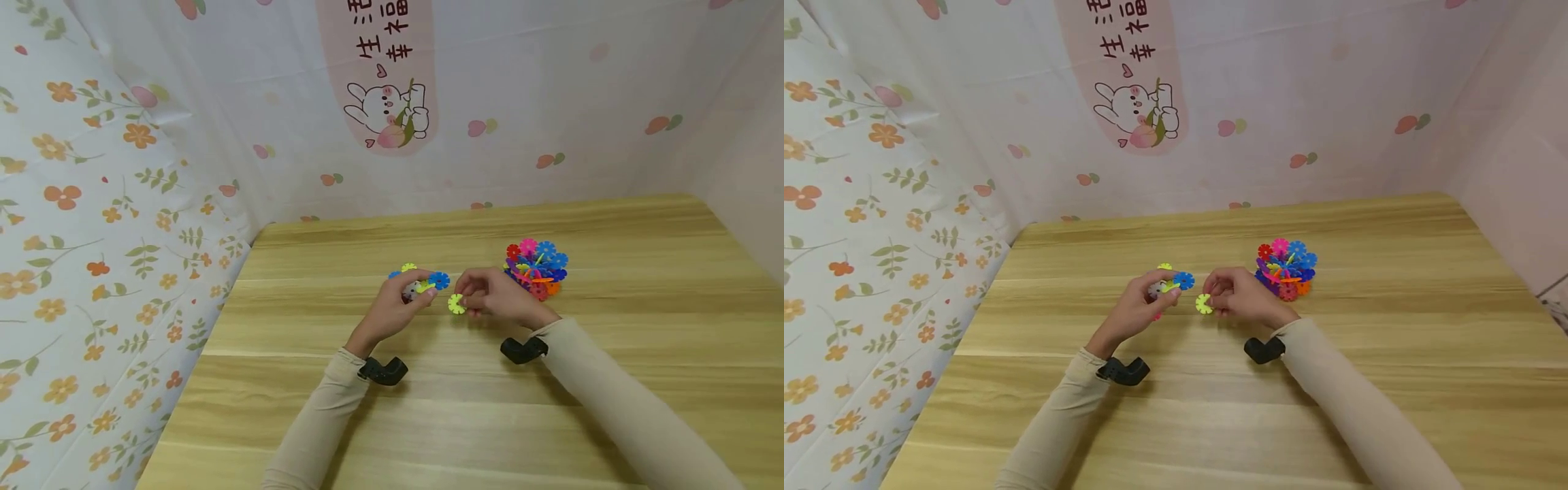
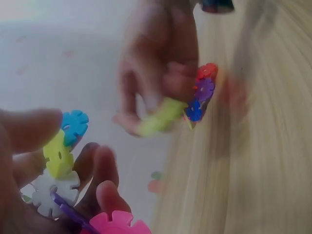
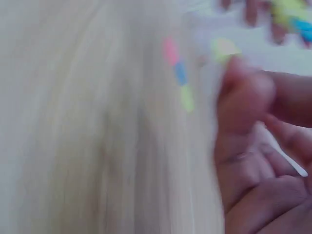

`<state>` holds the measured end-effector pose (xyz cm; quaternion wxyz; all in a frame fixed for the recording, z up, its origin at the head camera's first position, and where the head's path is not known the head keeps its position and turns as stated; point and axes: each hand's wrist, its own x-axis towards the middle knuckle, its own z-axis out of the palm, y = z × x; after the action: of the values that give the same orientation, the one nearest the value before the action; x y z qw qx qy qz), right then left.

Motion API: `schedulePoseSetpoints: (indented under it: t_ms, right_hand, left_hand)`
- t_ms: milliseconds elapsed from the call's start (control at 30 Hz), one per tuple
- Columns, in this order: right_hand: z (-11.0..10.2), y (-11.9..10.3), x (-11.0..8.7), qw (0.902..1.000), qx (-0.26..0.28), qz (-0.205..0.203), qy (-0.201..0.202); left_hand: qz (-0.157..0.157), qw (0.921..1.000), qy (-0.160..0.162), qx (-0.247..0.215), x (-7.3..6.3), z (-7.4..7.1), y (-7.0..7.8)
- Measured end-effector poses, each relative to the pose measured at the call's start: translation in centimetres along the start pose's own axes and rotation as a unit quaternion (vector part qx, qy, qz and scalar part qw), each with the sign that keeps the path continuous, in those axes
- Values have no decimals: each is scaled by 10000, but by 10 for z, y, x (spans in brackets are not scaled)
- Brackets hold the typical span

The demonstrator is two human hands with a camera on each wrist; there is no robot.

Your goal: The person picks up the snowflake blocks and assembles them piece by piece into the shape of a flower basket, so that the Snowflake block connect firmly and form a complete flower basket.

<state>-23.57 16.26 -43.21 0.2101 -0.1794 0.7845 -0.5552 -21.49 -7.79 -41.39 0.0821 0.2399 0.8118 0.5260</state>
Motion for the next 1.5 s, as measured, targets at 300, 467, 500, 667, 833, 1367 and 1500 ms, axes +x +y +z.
schedulePoseSetpoints:
  t_ms: [300, 467, 500, 667, 833, 1367, 1500]
  right_hand:
    - [-3, -9, -15, 9705, 2379, -96, 372]
    - [3, -11, -17, 9573, 2832, 68, 577]
    - [4, -10, -17, 9550, 2899, 105, 617]
    - [9, -10, -19, 9481, 3118, 96, 617]
    - [11, -11, -20, 9415, 3298, 191, 666]
    - [22, -22, -15, 9117, 4063, 317, 527]
    - [24, -20, -9, 9316, 3588, 402, 425]
  left_hand:
    - [128, 9991, -45, -397, 1, 5, 0]
    - [279, 9992, -41, -281, 0, 7, -1]
    - [332, 9992, -40, -233, 0, 8, -1]
    - [702, 9973, 31, 218, -1, 11, -1]
    - [1207, 9878, 190, 965, -2, 16, 0]
    - [999, 9901, 254, 949, -4, 16, -1]
    - [840, 9912, 203, 1002, -4, 6, 1]
